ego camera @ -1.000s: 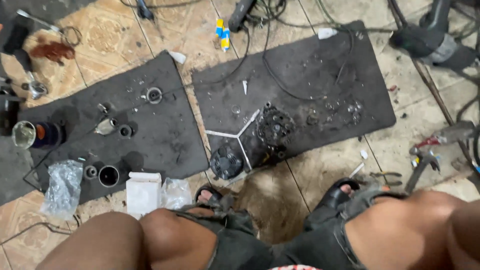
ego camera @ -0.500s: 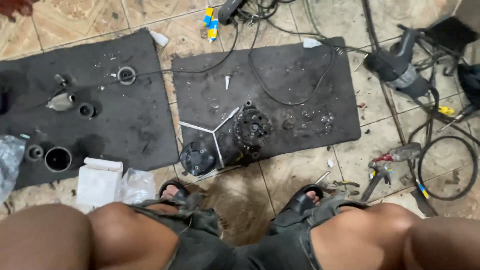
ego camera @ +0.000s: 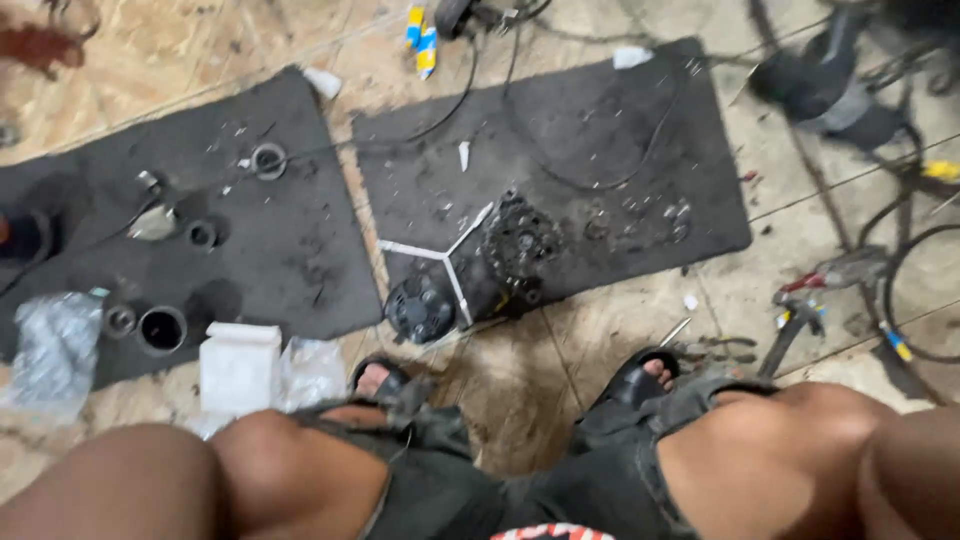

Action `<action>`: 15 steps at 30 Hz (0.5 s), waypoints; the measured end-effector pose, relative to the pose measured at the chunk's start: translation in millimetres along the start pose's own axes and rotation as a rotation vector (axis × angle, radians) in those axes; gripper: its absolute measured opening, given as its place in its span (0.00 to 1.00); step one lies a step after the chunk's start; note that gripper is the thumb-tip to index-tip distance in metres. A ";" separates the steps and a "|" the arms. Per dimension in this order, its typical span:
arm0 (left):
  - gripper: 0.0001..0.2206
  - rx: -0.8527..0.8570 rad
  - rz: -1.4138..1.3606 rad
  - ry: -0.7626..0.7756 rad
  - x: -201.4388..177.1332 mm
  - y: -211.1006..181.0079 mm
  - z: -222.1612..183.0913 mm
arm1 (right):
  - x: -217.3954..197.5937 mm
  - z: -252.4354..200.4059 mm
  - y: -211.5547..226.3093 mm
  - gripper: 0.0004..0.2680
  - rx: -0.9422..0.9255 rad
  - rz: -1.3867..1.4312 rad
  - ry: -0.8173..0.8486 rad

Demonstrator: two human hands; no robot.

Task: Unscrewing and removing bolts from a mechanical component using a T-handle socket wrench on a workshop floor.

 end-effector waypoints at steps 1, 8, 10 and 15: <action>0.14 -0.384 0.079 -0.017 2.9 -1.9 3.0 | 47.5 56.6 -47.3 0.17 -0.004 0.034 -0.009; 0.10 -0.717 0.057 -0.666 -24.0 66.9 107.1 | 96.2 88.4 -34.4 0.15 -0.295 -0.615 -0.220; 0.08 -0.405 0.398 -0.857 -175.1 120.5 107.2 | 129.1 83.3 1.2 0.15 -0.378 -0.824 -0.300; 0.15 0.052 1.052 -0.956 -324.3 192.1 108.6 | 231.0 77.5 139.1 0.15 -0.612 -1.359 -0.492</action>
Point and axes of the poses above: each hand's wrist, its own z-axis towards the middle knuckle, its own x-axis out of the palm, y = z × x, the point moved 5 cm from there along z, towards the middle knuckle, and after that the axes turned 10 degrees about -x, right-handed, at the moved point
